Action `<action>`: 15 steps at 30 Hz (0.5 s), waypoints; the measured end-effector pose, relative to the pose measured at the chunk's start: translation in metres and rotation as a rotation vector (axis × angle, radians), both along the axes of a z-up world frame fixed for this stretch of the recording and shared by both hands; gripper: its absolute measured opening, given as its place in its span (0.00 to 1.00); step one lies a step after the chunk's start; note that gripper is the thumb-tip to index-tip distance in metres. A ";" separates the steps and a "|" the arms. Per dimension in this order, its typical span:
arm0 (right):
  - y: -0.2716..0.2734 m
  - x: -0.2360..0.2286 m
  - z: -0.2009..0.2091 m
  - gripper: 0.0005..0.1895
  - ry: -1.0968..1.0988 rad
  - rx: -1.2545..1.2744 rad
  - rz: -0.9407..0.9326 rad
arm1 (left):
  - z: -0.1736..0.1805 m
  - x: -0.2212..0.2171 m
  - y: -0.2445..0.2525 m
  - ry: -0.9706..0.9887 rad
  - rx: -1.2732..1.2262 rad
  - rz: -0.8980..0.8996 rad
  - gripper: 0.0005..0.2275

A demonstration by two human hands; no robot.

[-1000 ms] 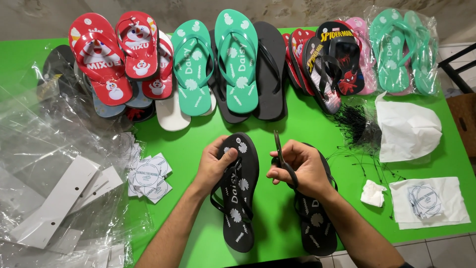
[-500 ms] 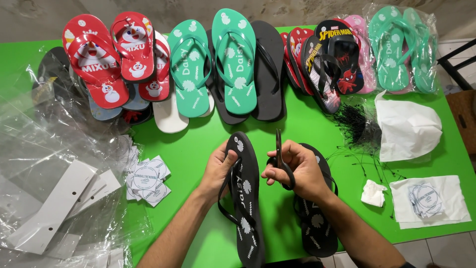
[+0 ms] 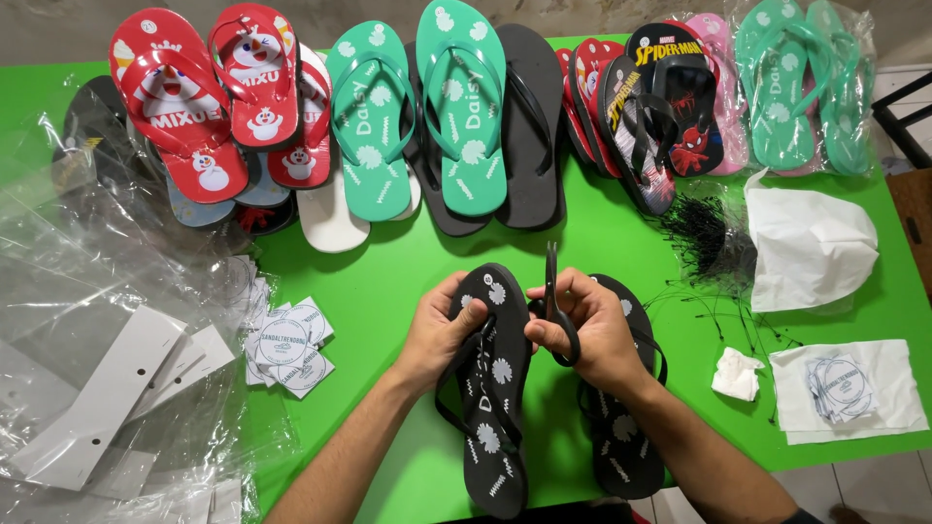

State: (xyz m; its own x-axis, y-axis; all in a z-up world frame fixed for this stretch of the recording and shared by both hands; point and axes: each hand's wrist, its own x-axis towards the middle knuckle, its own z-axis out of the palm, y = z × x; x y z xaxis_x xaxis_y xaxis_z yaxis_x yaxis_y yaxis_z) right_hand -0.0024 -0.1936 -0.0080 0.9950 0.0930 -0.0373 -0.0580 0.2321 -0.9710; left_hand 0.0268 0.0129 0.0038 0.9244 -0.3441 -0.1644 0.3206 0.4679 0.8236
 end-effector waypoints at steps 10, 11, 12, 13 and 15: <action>0.012 -0.005 0.016 0.28 -0.019 -0.049 0.121 | -0.015 0.010 0.005 0.055 -0.066 0.086 0.15; 0.011 -0.005 0.014 0.28 -0.015 -0.023 0.098 | -0.016 0.011 0.005 0.048 -0.062 0.086 0.15; 0.009 -0.005 0.012 0.28 -0.010 0.003 0.075 | -0.018 0.011 0.005 0.041 -0.058 0.087 0.15; 0.010 -0.003 0.016 0.28 -0.010 0.003 0.076 | -0.021 0.011 0.005 0.041 -0.059 0.087 0.15; 0.012 -0.001 0.024 0.26 0.000 0.016 0.050 | -0.027 0.011 0.005 0.033 -0.059 0.111 0.14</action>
State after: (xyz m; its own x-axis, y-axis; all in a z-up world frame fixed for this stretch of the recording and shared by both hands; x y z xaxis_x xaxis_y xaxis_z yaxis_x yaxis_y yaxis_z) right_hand -0.0030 -0.1820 0.0160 0.9891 0.1430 -0.0350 -0.0696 0.2448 -0.9671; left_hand 0.0376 0.0178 -0.0234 0.9518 -0.2497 -0.1782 0.2908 0.5494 0.7833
